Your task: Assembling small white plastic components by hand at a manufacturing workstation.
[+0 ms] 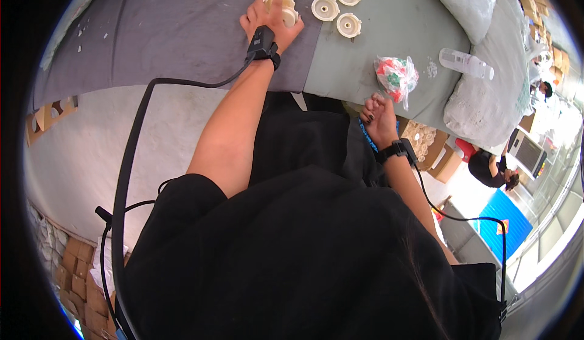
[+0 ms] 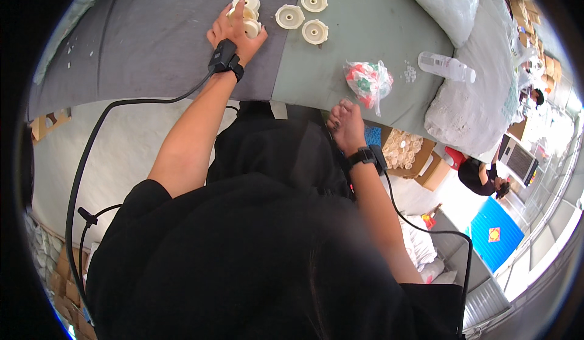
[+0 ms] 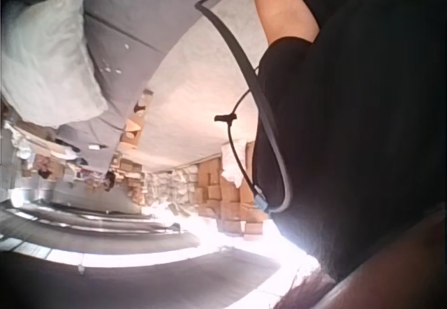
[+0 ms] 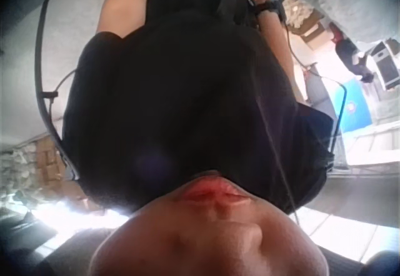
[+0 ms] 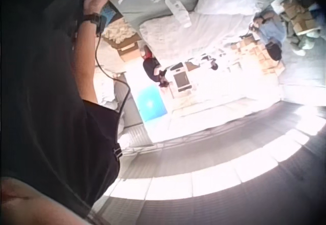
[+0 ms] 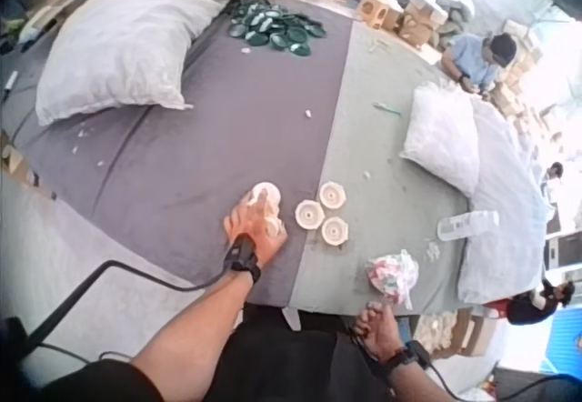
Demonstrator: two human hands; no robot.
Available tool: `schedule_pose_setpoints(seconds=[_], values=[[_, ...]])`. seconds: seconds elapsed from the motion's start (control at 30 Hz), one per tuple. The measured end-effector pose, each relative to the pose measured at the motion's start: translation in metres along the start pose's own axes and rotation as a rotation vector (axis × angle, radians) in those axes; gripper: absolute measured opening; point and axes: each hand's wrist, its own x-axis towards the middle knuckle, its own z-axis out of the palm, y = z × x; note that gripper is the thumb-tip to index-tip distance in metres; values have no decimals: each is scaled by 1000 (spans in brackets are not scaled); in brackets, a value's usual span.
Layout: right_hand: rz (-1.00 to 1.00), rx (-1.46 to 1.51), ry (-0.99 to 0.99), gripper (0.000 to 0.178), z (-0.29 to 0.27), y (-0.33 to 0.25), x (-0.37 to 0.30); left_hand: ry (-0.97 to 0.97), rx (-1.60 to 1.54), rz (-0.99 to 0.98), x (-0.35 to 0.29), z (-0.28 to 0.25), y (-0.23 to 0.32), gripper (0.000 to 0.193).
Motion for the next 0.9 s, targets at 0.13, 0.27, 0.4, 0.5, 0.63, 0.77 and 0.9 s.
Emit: schedule_pose_setpoints(seconds=[0.13,0.27,0.4,0.5,0.63,0.77,0.9], values=[[-79,5,108,14,-26,6,-18,18,21,39,1,6,0,78],[-204,4,137,20,-36,16,-17,66,23,62,1,8,-1,75],[-139,94,110,19,-42,27,-5,55,7,59,1,8,1,76],[-162,158,188,21,-43,37,3,50,20,57,-2,8,-1,76],[-408,-371,543,24,-54,47,26,64,3,70,-2,8,1,77],[-512,-851,667,28,-51,36,44,67,2,54,1,9,2,77],[-486,-894,499,23,-57,29,53,44,22,49,-2,5,2,77]])
